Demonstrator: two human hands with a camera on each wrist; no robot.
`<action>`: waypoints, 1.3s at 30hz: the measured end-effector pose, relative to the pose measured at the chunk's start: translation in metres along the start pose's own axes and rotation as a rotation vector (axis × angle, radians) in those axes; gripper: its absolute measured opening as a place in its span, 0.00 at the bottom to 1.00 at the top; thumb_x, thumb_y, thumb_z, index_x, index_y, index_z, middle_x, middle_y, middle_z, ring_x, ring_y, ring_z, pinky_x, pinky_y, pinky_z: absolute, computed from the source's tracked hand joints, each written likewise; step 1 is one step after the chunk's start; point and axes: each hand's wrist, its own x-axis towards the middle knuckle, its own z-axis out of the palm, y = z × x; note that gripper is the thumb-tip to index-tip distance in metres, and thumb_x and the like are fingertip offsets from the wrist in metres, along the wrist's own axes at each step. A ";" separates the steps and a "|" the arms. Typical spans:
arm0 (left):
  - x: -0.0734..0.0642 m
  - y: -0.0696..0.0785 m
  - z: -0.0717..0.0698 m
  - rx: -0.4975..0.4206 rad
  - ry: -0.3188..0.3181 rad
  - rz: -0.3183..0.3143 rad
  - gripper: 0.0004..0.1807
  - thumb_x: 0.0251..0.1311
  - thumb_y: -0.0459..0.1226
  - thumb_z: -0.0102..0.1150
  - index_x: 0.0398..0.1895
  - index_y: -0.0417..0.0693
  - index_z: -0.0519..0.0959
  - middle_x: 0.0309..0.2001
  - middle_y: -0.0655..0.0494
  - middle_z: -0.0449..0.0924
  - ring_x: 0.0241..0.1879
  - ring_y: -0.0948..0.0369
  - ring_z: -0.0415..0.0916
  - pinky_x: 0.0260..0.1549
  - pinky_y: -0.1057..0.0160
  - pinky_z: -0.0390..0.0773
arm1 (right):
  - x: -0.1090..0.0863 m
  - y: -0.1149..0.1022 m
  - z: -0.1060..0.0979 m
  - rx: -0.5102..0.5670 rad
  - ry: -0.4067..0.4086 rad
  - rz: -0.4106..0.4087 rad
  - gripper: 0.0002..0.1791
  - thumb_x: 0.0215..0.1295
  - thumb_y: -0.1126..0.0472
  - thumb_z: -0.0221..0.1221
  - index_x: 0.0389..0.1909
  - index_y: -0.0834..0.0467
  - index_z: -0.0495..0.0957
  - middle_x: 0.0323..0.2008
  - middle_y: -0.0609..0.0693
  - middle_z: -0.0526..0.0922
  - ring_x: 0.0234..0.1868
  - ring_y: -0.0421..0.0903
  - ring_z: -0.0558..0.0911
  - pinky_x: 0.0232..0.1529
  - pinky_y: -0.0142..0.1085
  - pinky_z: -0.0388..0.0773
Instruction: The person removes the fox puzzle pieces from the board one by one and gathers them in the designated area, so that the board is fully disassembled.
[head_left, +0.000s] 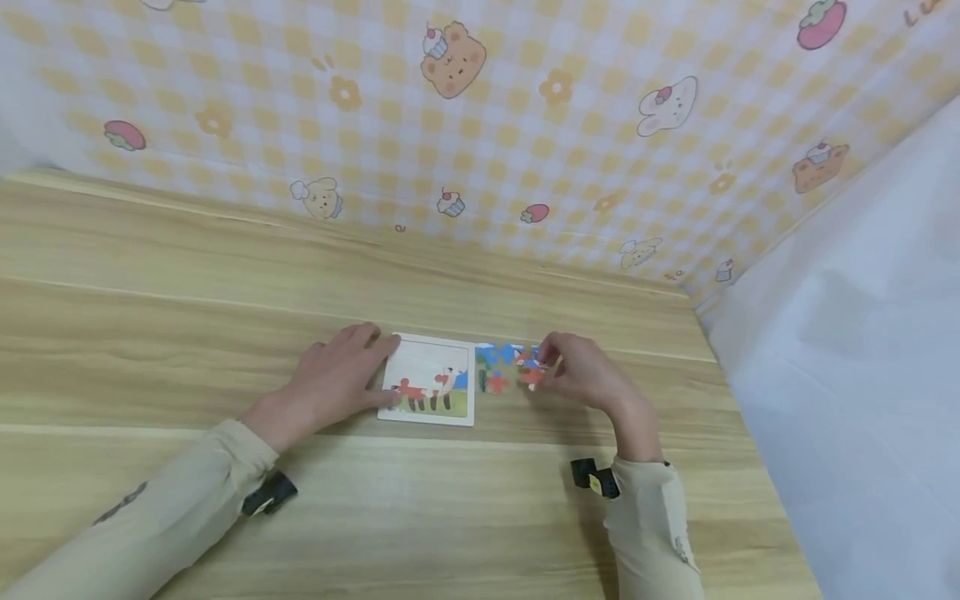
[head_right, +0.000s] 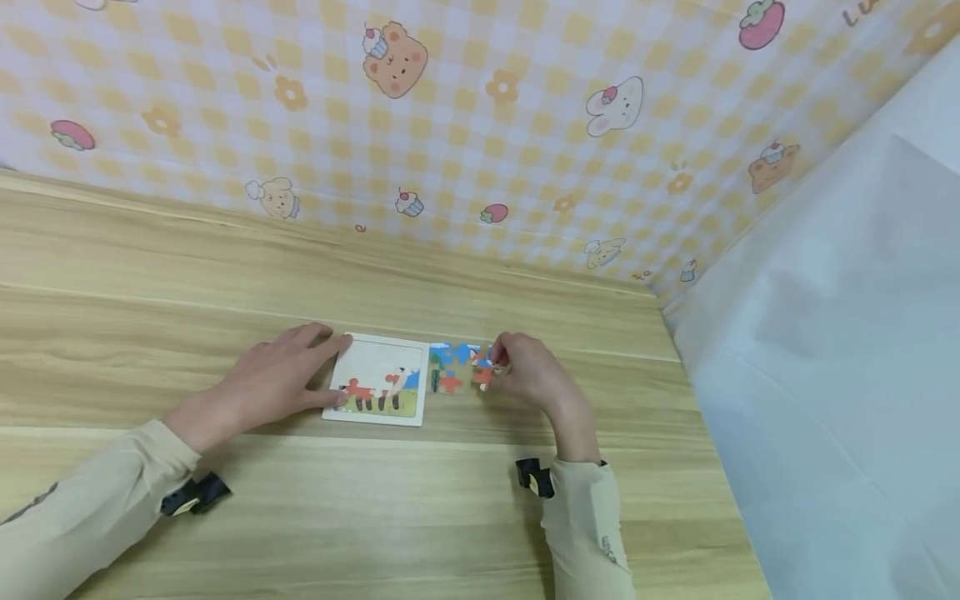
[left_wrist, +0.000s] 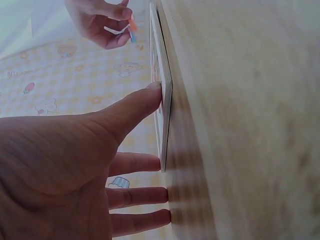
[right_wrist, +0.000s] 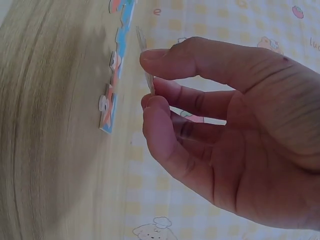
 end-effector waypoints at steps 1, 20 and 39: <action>0.000 0.000 0.000 0.001 0.000 0.000 0.40 0.51 0.51 0.65 0.64 0.39 0.66 0.57 0.37 0.66 0.56 0.41 0.63 0.39 0.39 0.70 | 0.000 0.000 0.000 -0.003 -0.003 -0.005 0.14 0.50 0.66 0.67 0.37 0.61 0.74 0.35 0.52 0.77 0.31 0.45 0.76 0.33 0.37 0.75; 0.000 -0.001 0.001 -0.006 -0.008 -0.010 0.40 0.51 0.50 0.66 0.63 0.39 0.66 0.57 0.37 0.66 0.56 0.41 0.63 0.39 0.39 0.71 | 0.005 0.000 0.008 -0.014 -0.013 -0.048 0.14 0.48 0.66 0.68 0.34 0.60 0.74 0.35 0.51 0.76 0.33 0.47 0.74 0.34 0.38 0.73; 0.000 0.000 -0.001 0.001 0.000 0.001 0.40 0.51 0.51 0.66 0.63 0.39 0.66 0.57 0.36 0.66 0.56 0.41 0.63 0.39 0.38 0.71 | 0.005 0.003 0.009 -0.015 -0.074 -0.044 0.11 0.53 0.68 0.63 0.36 0.59 0.72 0.26 0.48 0.71 0.26 0.44 0.68 0.27 0.35 0.67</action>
